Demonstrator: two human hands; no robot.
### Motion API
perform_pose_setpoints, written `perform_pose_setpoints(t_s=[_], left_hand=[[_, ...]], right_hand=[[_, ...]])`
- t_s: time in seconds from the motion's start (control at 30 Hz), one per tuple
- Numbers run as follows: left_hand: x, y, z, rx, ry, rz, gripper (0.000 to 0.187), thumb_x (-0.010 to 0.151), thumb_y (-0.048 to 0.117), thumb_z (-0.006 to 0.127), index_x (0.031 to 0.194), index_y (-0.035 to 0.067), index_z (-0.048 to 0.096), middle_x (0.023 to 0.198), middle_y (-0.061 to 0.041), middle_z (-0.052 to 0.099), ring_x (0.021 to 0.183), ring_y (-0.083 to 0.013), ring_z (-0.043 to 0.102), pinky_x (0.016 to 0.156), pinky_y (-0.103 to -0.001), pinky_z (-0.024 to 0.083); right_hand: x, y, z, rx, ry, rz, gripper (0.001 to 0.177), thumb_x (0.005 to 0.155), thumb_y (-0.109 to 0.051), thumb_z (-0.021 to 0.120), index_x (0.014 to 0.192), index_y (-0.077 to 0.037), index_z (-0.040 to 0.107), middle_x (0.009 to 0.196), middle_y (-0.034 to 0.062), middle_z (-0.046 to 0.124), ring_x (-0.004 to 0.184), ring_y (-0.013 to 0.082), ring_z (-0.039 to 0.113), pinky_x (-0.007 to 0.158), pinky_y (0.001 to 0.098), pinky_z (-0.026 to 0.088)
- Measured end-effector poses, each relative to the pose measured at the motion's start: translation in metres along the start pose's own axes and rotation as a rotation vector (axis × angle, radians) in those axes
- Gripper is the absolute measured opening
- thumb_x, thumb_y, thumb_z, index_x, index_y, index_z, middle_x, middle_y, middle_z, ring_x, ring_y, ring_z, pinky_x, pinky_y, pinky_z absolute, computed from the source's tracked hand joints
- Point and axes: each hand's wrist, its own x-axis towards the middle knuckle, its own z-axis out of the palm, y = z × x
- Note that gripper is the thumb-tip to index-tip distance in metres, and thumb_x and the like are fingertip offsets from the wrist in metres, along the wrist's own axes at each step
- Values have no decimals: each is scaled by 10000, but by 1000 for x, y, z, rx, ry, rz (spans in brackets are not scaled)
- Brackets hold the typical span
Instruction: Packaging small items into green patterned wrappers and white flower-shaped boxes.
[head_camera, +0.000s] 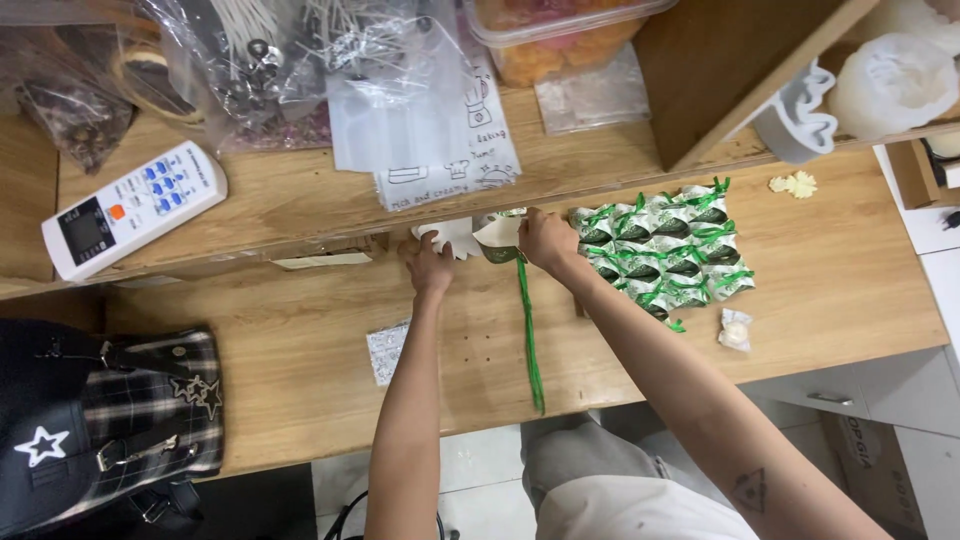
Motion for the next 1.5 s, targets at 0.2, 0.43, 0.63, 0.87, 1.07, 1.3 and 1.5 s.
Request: perform_pose_setpoints(t_s=[0.2,0.43,0.63,0.87,1.07,1.3,1.5], left_hand=[[34,-37,27,-57,10,163,568,868,283,678,1410,179,543,1307,-205,645,1276,-423,532,1036,-515,451],[62,-76,67,-114,112,272,532,765,227,814,1241,54,651,1303,-235,643,1282,-432,524,1119,-481,390],[26,-67,40,-381,-6,218,486,848,163,800,1289,36,641,1372,-245,590,1310,-400,516,1111,-465,409],[-7,-51,19,-540,-3,138,696,752,165,809,1333,-43,488,1376,-251,464,1274,-379,533,1086,-465,452],[-31,-19,-12,-339,-88,117,771,779,229,886,1348,-67,459,1338,-279,435,1292,-388,446,1100,-459,370],[-47,-22,10,-274,178,334,461,780,148,863,1164,-36,688,1191,-250,633,1094,-422,634,931,-486,509],[-121,15,-15,-523,108,152,256,846,100,800,1053,-2,688,1158,-206,599,976,-301,708,751,-353,648]], right_hand=[[16,-29,25,63,60,1,311,977,-308,547,1148,-92,689,1181,215,686,1045,426,667,857,535,550],[38,-26,80,-260,147,-243,342,971,-258,555,1248,-96,674,1292,172,658,1218,383,590,1003,544,462],[44,-18,100,-557,-72,-318,407,956,-295,551,1305,-108,644,1361,176,607,1234,358,570,999,578,456],[26,-25,70,-354,-137,-427,321,1037,-259,518,1274,-103,668,1294,142,664,1196,329,616,1015,495,493],[25,-12,96,-170,-109,-390,406,1026,-389,511,1302,-115,629,1327,156,627,1203,365,580,1006,511,447],[23,-3,97,15,-188,-332,509,999,-519,530,1332,-145,625,1324,131,654,1205,350,600,992,473,476],[-15,11,67,106,-99,-396,255,980,-336,671,1104,-114,695,1010,127,747,928,326,710,830,439,566]])
